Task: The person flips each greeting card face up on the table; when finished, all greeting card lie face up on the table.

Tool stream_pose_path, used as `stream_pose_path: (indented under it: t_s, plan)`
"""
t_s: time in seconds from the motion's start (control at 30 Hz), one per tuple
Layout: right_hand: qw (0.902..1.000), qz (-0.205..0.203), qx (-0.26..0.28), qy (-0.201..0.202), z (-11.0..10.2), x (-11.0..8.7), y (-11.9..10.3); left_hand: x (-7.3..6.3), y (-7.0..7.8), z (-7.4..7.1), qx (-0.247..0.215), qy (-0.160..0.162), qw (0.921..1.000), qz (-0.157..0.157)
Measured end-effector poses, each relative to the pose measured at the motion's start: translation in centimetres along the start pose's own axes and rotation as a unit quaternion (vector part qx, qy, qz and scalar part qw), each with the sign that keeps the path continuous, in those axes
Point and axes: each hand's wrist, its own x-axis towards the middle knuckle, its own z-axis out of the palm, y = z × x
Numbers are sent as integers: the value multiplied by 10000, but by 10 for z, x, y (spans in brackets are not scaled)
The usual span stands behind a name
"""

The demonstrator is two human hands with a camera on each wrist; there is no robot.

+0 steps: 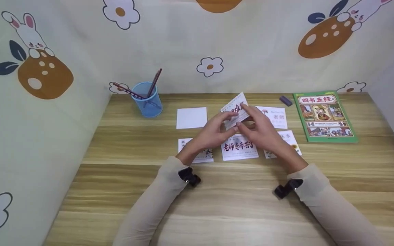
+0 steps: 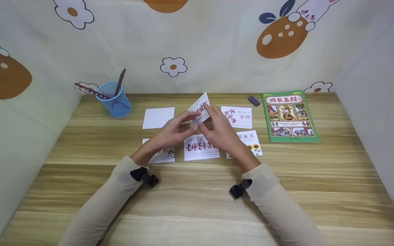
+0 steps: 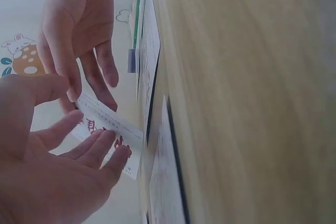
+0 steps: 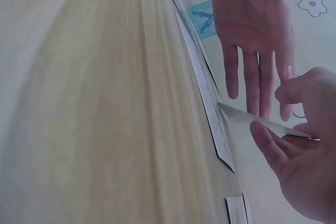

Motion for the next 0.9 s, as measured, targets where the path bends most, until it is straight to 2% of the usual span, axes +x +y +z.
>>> stream_pose_path:
  t_s: [0.1,0.2,0.3,0.47,0.7,0.9]
  plan:
    - [9986,178,-484,94,-2,0,1,-2,-3,-6,607,-380,9973,-162]
    - [9954,377,-877,68,-5,1,3,-4,-6,-11,1220,-788,9890,-295]
    - [9938,484,-1003,2,-7,1,6,-6,-8,-15,1612,-1018,9809,-376]
    - [9912,505,-1217,-125,-8,0,8,-8,-5,-15,1901,-1162,9742,-364]
    - [9780,614,-1864,-711,-7,-3,7,-9,-2,-11,2244,-1424,9628,-486]
    - [9714,534,-2084,-1008,-6,-4,6,-10,-1,-12,2178,-1334,9652,-565]
